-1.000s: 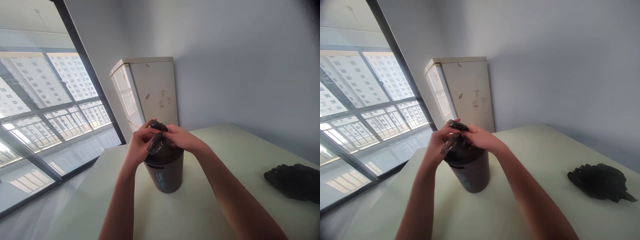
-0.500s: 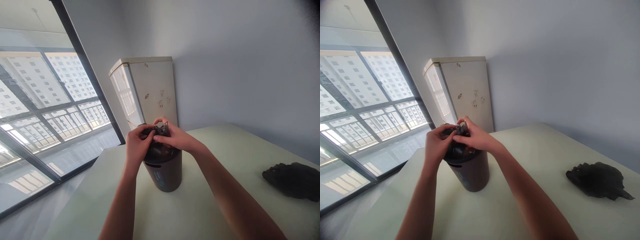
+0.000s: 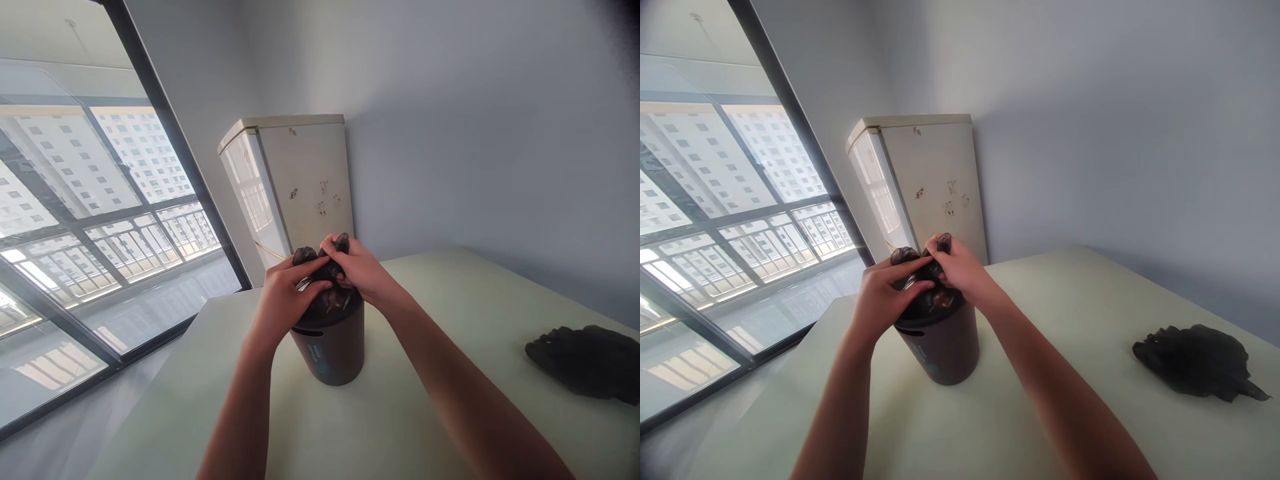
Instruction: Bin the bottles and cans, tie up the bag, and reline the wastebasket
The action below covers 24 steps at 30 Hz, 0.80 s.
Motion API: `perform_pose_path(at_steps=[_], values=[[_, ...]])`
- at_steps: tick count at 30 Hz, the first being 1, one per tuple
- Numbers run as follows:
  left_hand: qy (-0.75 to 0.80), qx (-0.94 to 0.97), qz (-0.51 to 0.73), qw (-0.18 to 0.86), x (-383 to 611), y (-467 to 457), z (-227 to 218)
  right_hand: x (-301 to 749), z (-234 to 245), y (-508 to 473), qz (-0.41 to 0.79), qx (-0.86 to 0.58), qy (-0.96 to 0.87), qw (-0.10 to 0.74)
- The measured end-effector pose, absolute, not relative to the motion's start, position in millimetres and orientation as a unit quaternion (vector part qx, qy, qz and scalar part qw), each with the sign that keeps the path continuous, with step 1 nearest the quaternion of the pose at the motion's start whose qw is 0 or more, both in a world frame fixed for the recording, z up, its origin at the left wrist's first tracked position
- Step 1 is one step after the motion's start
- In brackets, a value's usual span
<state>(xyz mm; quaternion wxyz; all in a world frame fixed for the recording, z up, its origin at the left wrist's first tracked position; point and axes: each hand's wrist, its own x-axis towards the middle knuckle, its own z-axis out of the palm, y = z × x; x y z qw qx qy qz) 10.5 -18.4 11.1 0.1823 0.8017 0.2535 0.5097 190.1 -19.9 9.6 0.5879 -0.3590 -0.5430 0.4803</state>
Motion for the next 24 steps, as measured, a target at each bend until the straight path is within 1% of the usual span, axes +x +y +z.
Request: perform_pose_path(at_steps=[4,7,10,13,16,20,24], values=[[0.265,0.799,0.525,0.123,9,-13,8,190,11,-23,0.493,-0.335,-0.564,0.572],[0.265,0.818,0.502,0.094,8,-10,8,191,13,-26,0.487,-0.344,-0.579,0.556],[0.268,0.829,0.483,0.092,7,-11,12,194,15,-30,0.487,-0.352,-0.586,0.544],[0.282,0.835,0.463,0.101,6,-15,18,198,18,-35,0.456,-0.361,-0.609,0.54],[0.318,0.829,0.435,0.147,4,-19,22,202,19,-38,0.413,-0.35,-0.649,0.534],[0.321,0.796,0.433,0.274,0,-21,24,206,22,-40,0.365,-0.307,-0.714,0.513],[0.303,0.773,0.442,0.34,-2,-22,24,205,26,-45,0.243,-0.319,-0.778,0.483]])
